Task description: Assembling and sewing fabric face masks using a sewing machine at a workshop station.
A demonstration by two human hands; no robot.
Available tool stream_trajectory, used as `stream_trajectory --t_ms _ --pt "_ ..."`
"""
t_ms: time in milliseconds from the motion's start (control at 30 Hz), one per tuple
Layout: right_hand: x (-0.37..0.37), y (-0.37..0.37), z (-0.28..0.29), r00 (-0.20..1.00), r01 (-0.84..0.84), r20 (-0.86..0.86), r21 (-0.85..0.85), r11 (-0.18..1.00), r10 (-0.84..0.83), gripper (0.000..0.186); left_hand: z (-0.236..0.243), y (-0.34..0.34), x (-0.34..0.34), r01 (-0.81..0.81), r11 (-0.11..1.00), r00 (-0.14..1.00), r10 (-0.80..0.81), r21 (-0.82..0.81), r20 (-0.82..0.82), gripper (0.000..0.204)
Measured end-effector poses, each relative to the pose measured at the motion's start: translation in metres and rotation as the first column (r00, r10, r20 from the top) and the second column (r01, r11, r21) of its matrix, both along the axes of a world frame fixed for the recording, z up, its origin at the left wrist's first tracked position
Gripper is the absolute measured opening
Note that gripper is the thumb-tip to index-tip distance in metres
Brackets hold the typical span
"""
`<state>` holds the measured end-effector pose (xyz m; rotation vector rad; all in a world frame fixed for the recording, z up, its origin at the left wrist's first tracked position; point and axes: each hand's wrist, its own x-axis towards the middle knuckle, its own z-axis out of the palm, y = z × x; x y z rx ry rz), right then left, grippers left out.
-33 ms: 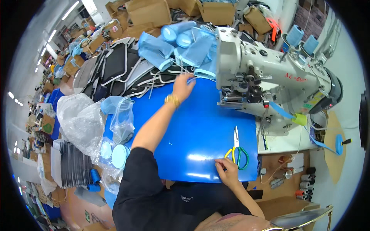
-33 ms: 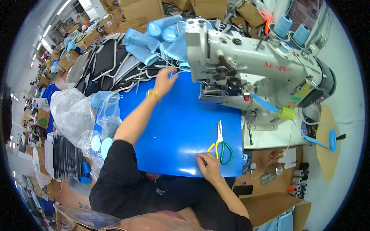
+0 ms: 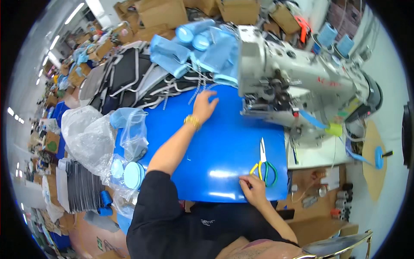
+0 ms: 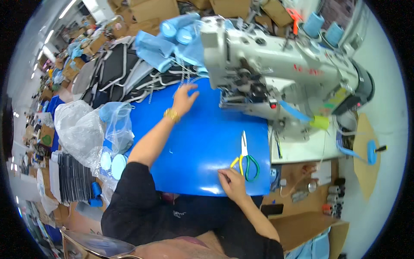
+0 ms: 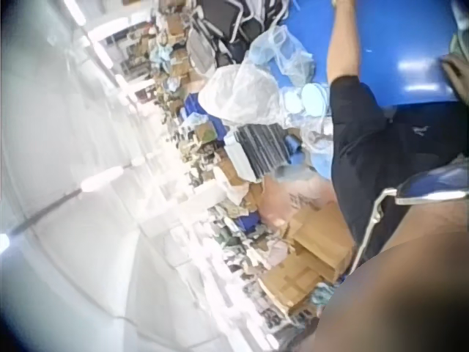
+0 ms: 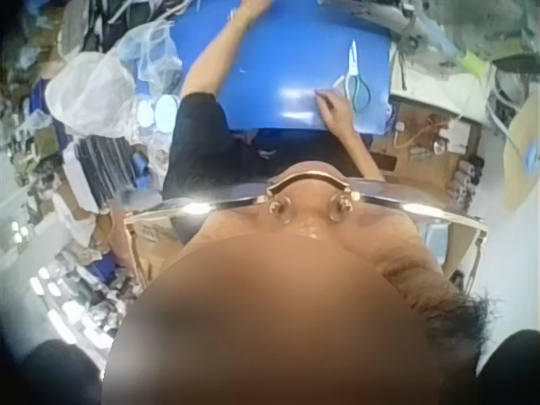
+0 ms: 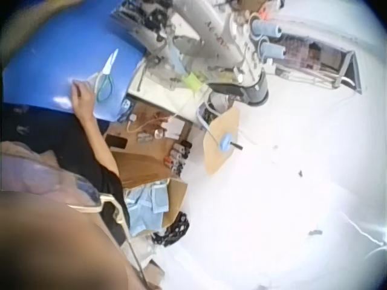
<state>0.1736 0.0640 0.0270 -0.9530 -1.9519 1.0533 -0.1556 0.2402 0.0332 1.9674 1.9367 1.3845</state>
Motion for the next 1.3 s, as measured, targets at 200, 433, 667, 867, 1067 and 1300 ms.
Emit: stream_trajectory --t_ms 200,433,667,867,1067,1300 --pt "0.008 0.019 0.025 0.986 0.126 0.078 0.211 0.969 -0.145 0.018 -0.03 -0.104 0.074 0.096 0.987 0.825 -0.007 -0.129 0.565 0.015" --pt "0.039 0.038 0.026 0.888 0.148 0.405 0.194 0.97 -0.216 0.048 0.038 -0.062 0.106 0.089 0.991 0.805 -0.133 0.103 0.578 0.022" --pt "0.044 0.058 0.065 0.931 0.297 0.181 0.137 0.945 -0.318 0.042 0.054 -0.035 0.117 0.048 0.973 0.861 -0.155 0.226 0.485 0.023" --pt "0.05 0.097 0.086 0.94 0.328 0.046 0.133 0.935 -0.337 0.035 0.047 -0.032 0.107 0.11 0.994 0.657 -0.083 0.014 0.749 0.017" --pt "0.054 0.154 0.118 0.897 0.44 -0.094 0.291 0.849 -0.433 0.036 0.05 -0.038 0.117 0.018 0.995 0.386 -0.097 0.097 0.917 0.016" --pt "0.053 0.183 0.124 0.891 0.445 -0.09 0.355 0.822 -0.444 0.041 0.057 -0.045 0.13 0.019 0.986 0.781 -0.119 0.168 0.612 0.023"
